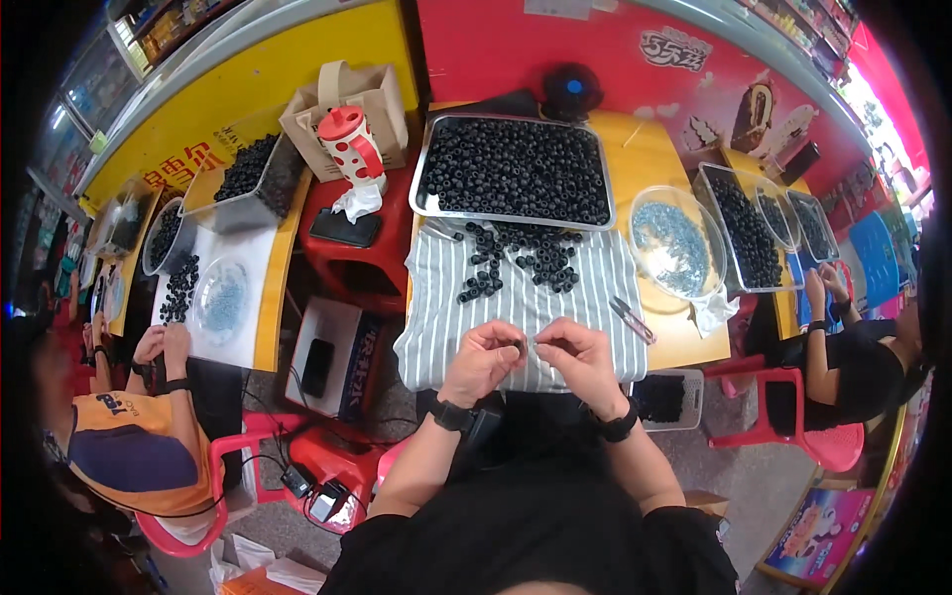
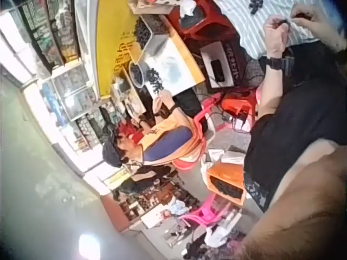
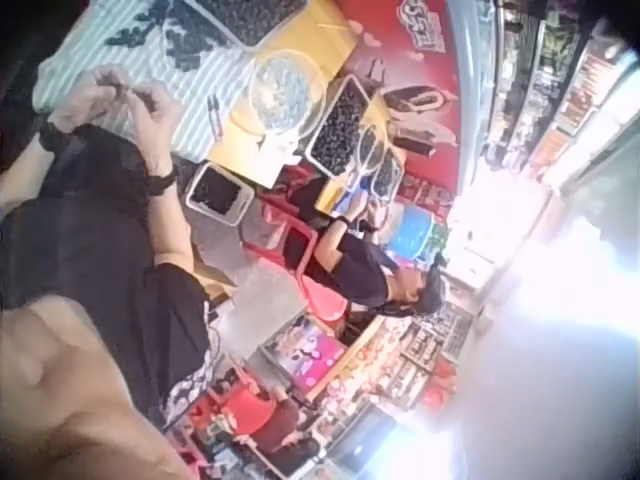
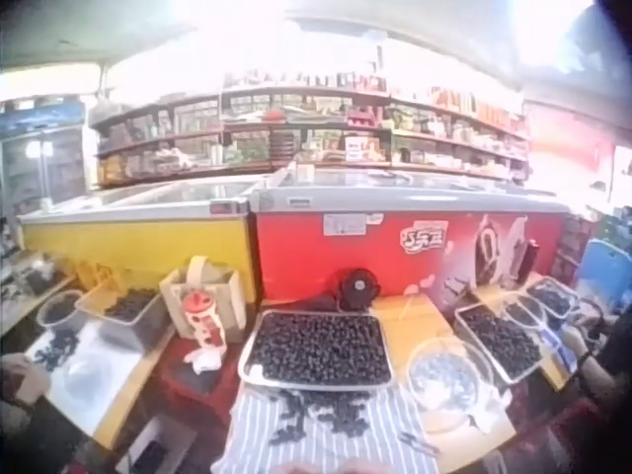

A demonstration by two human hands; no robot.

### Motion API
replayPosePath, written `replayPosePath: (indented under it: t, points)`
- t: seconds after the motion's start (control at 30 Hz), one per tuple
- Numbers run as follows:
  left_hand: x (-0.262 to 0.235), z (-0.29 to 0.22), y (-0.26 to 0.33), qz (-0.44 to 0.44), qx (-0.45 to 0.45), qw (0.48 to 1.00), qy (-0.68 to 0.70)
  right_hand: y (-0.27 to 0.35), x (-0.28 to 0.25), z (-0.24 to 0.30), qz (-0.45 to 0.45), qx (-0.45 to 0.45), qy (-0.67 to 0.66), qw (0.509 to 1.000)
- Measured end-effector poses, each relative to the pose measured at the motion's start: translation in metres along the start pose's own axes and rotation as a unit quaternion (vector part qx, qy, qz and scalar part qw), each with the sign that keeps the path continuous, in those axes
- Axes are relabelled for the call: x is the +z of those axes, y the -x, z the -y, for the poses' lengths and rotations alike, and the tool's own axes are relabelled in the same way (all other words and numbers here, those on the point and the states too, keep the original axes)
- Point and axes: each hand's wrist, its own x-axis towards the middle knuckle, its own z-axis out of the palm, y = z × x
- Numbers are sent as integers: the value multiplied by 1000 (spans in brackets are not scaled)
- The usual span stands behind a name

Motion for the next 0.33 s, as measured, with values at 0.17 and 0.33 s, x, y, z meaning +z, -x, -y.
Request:
replayPosePath:
  t: [0.17,0.33]
  points:
    - [2,-2,2,-18,-41,998,-39,-2,10,3,8,-141,150,979]
    - [-1,-4,2,-5,-66,997,-37,-4,9,3,5,-122,122,985]
